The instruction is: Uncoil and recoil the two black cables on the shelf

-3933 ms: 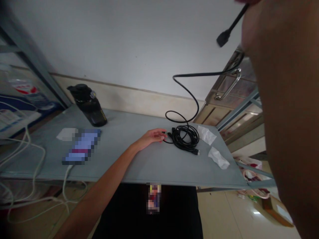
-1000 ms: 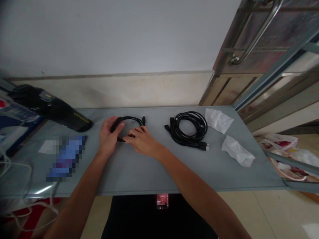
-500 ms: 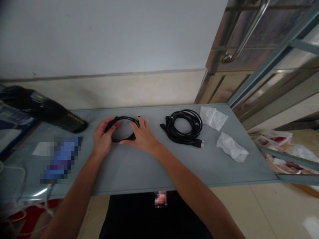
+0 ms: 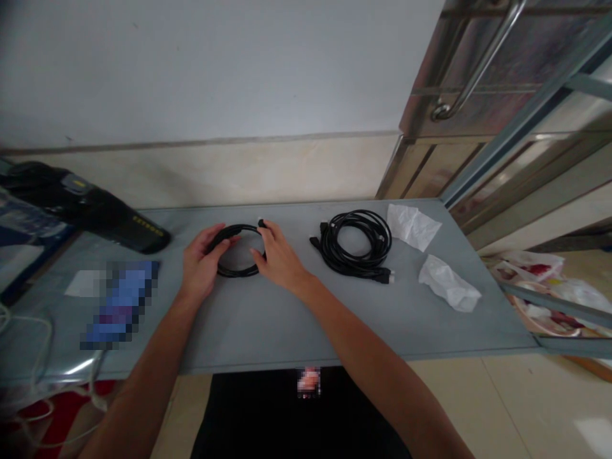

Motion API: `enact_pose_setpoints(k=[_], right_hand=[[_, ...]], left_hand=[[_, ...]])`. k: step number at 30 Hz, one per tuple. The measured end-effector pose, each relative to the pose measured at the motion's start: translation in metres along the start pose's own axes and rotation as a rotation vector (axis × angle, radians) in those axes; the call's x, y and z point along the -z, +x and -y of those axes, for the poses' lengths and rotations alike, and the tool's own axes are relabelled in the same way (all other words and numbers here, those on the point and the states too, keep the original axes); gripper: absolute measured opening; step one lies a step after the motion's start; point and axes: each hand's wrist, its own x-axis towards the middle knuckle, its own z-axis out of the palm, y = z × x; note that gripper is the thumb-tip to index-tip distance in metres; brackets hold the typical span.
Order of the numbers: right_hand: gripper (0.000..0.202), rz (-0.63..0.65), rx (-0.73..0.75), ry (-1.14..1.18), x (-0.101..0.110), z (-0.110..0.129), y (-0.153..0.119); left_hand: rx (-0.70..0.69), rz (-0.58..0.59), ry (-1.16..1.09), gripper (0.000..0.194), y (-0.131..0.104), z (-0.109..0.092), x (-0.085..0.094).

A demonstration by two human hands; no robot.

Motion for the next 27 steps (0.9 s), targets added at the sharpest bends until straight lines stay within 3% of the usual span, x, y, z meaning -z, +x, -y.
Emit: enact_pose_setpoints(k=[11, 19, 27], right_hand=[[0.06, 0.031, 0.003, 0.007, 0.008, -0.002, 0.002], [0.061, 0.075, 0.025, 0.014, 0.013, -0.001, 0.002], [0.042, 0.076, 0.026, 0.029, 0.013, 0.002, 0.002]], left_hand=[[-0.025, 0.045, 0.106, 0.043, -0.001, -0.008, 0.0], [-0.116, 0.168, 0.288, 0.051, 0.001, 0.001, 0.004], [-0.16, 0.056, 0.314, 0.045, 0.001, 0.006, 0.006]])
